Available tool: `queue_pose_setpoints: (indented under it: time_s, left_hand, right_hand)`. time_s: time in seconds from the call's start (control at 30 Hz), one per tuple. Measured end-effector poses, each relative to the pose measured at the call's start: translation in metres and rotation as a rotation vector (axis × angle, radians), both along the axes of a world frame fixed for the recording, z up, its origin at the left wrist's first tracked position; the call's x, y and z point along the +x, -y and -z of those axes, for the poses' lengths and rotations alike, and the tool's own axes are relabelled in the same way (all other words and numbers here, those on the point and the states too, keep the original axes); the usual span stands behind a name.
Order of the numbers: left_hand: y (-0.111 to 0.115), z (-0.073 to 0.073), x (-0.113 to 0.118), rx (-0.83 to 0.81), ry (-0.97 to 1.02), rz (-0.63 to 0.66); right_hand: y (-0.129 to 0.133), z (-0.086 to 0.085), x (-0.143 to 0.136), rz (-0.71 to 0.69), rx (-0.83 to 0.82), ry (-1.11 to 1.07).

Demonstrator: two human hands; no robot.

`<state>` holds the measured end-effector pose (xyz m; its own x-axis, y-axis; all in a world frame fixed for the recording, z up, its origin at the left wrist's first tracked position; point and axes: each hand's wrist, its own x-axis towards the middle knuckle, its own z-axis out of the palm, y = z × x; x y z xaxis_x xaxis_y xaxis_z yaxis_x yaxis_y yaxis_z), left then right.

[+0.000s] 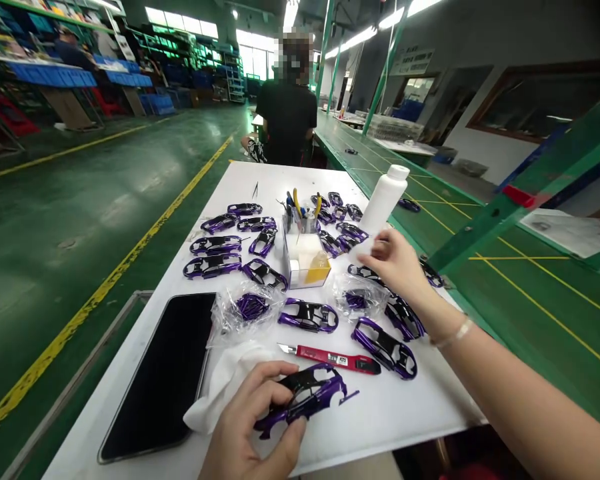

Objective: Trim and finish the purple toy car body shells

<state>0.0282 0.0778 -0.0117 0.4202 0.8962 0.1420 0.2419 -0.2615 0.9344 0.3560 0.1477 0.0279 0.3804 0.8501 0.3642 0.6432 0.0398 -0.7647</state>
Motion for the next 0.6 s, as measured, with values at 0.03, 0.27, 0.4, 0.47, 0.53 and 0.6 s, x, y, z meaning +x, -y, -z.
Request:
queue_pose_setpoints:
  time_s: [0.03, 0.27, 0.4, 0.47, 0.53, 0.6]
  left_hand:
    - [-0.001, 0.0, -0.002, 0.007, -0.019, 0.02]
    - [-0.002, 0.004, -0.008, -0.026, -0.004, 0.091]
    - [0.001, 0.004, -0.004, -0.054, 0.083, 0.068]
    - [0.002, 0.002, -0.003, -0.083, 0.109, 0.059]
    - [0.003, 0.0, -0.002, -0.107, 0.135, 0.032]
    - [0.004, -0.002, -0.003, -0.121, 0.16, 0.001]
  right_hand:
    - [-0.013, 0.005, -0.003, -0.012, -0.06, 0.021]
    - [-0.038, 0.015, -0.008, -0.044, -0.327, 0.171]
    - [-0.032, 0.016, -0.008, -0.051, -0.363, 0.22]
    - [-0.033, 0.019, -0.01, -0.061, -0.358, 0.24]
    - [-0.035, 0.019, -0.01, -0.074, -0.338, 0.261]
    - [-0.031, 0.015, -0.009, -0.084, -0.296, 0.291]
